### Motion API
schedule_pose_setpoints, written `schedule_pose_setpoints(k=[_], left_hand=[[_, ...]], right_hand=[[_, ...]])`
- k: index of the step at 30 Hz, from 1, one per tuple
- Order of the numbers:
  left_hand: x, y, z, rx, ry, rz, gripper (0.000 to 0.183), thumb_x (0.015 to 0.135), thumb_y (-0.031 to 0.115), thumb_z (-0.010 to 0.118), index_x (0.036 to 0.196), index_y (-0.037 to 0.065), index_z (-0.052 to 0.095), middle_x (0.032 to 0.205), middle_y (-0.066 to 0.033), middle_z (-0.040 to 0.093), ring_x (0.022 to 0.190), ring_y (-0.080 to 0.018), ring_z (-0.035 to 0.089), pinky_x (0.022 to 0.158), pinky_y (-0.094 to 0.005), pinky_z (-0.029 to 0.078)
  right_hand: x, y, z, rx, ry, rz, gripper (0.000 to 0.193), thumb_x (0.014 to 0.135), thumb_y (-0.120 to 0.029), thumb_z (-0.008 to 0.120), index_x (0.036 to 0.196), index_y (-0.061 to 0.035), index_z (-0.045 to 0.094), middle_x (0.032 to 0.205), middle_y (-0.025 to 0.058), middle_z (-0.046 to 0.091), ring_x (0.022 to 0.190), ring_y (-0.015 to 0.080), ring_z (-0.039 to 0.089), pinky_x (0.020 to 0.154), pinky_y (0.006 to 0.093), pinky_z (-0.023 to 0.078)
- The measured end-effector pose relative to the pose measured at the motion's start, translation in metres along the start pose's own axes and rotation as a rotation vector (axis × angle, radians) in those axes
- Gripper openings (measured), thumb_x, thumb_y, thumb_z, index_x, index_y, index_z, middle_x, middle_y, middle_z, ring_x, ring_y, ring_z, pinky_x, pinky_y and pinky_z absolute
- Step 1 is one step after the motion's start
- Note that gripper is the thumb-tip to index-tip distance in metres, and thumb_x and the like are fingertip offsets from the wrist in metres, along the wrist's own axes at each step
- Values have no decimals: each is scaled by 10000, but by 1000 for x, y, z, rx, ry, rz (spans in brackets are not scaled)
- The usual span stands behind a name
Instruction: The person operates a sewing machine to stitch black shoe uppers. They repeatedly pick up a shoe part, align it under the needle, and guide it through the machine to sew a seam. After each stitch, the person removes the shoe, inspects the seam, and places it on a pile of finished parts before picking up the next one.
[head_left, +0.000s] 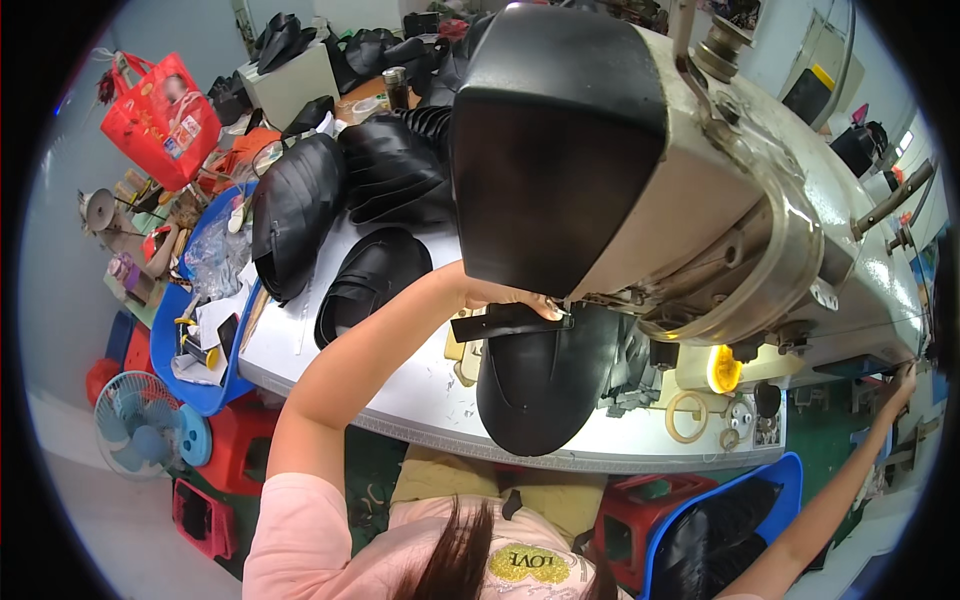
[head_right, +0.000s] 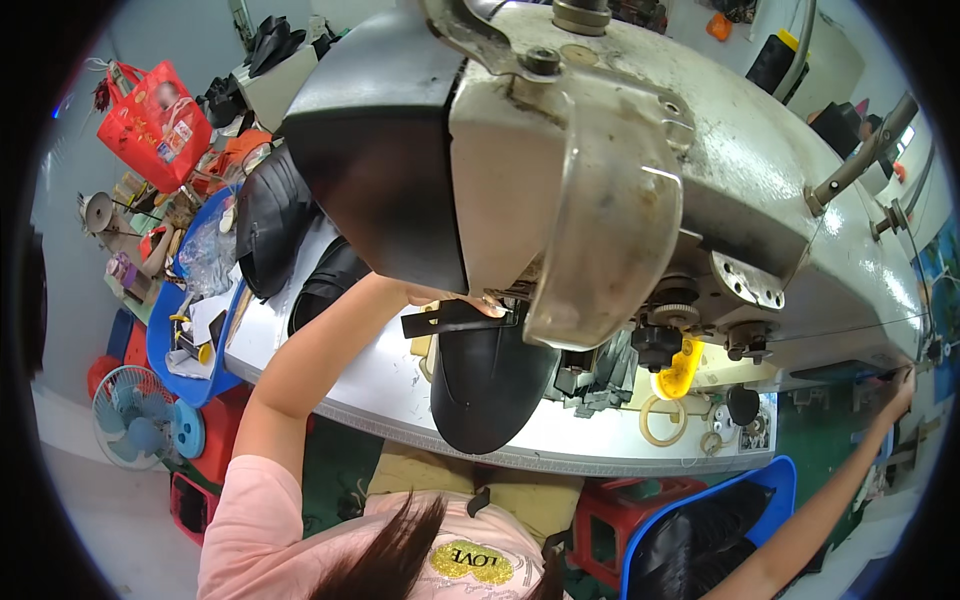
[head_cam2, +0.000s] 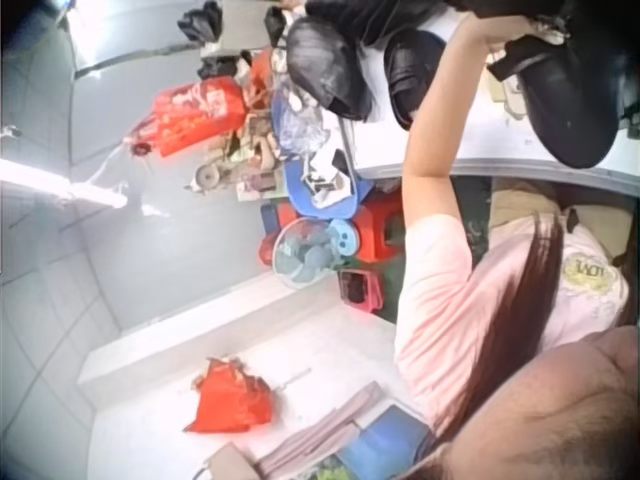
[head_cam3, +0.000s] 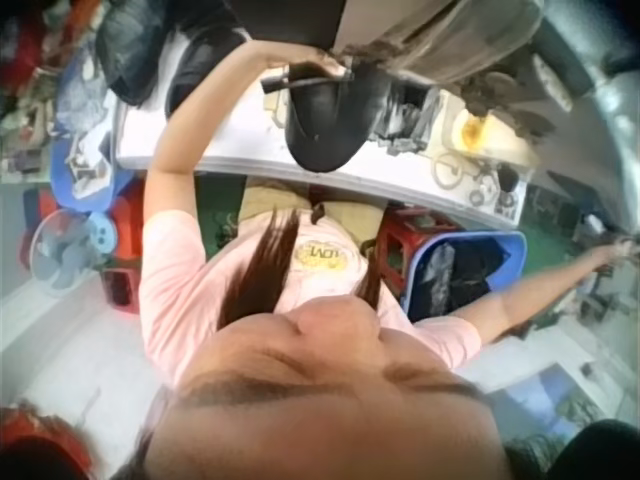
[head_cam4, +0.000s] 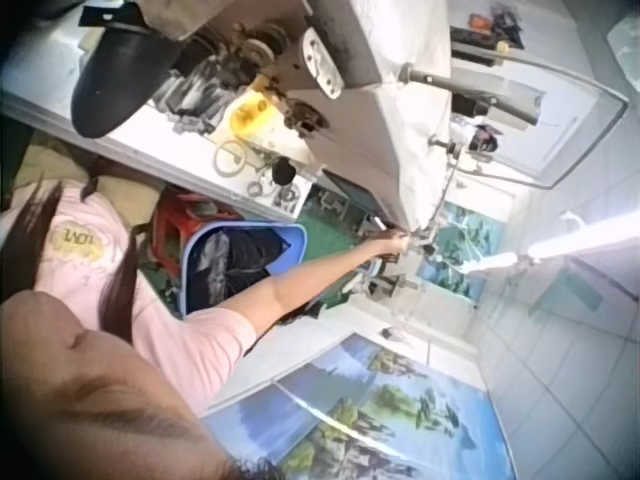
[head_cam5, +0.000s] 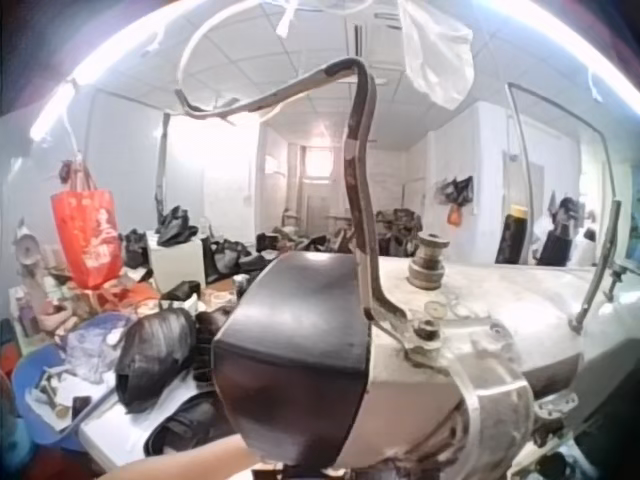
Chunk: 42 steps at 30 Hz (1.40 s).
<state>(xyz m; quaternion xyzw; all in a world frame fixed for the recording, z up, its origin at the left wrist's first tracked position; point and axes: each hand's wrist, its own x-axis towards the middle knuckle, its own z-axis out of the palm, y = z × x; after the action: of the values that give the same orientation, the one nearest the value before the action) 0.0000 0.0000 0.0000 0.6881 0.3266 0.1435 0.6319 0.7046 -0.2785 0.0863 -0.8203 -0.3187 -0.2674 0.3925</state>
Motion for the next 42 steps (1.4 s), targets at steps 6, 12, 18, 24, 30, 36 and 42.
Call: schedule_pose_setpoints(k=[6, 12, 18, 24, 30, 36, 42], left_hand=[[4, -29, -7, -219, -17, 88, 272, 611, 20, 723, 858, 35, 612, 793, -51, 604, 795, -145, 565, 782, -271, 424], [14, -37, -13, -169, -103, -32, 280, 627, -2, 705, 887, 32, 606, 804, -55, 604, 789, -140, 568, 770, -259, 432], [22, -37, -25, -521, 18, -11, 278, 636, -12, 694, 894, 32, 602, 804, -55, 603, 789, -137, 566, 756, -251, 438], [18, -38, -13, -733, 148, -9, 277, 644, -21, 683, 902, 32, 598, 804, -55, 602, 789, -134, 564, 742, -243, 443], [-48, -84, 23, -441, -17, 76, 431, 642, -68, 650, 1049, 20, 542, 978, -48, 578, 901, -101, 530, 763, -230, 435], [-110, -126, 60, -434, 20, 299, 279, 662, 11, 670, 927, 61, 599, 887, -48, 574, 920, -213, 532, 992, -418, 252], [-113, -103, 59, -308, 10, 636, 74, 712, 146, 657, 757, 162, 600, 757, -26, 526, 873, -219, 518, 1008, -507, 131]], right_hand=[[40, 23, 25, -45, -40, 139, 560, 833, -485, 401, 1075, -3, 547, 886, 145, 613, 679, 237, 582, 636, 354, 449], [-30, -39, 24, 110, 221, 185, 605, 800, -537, 423, 1075, -14, 555, 875, 112, 622, 671, 224, 582, 640, 349, 446], [-123, -143, 9, 437, 527, -51, 250, 880, -220, 477, 1005, -36, 591, 891, 23, 614, 611, 75, 519, 517, 195, 402], [-232, -211, 4, 497, 281, 11, 187, 868, -128, 465, 971, -17, 576, 787, 52, 580, 553, 80, 451, 461, 181, 351], [-380, -288, 47, 727, -505, -303, 226, 855, -180, 479, 945, 15, 551, 800, 77, 544, 628, 146, 523, 636, 272, 436], [-466, -353, 61, 1172, -1533, 31, 119, 809, -71, 514, 903, -5, 486, 839, 92, 519, 761, 168, 521, 700, 272, 413], [-461, -378, 60, 1243, -1637, -270, 148, 776, -112, 595, 823, 13, 529, 798, 99, 509, 741, 194, 515, 662, 279, 409]])
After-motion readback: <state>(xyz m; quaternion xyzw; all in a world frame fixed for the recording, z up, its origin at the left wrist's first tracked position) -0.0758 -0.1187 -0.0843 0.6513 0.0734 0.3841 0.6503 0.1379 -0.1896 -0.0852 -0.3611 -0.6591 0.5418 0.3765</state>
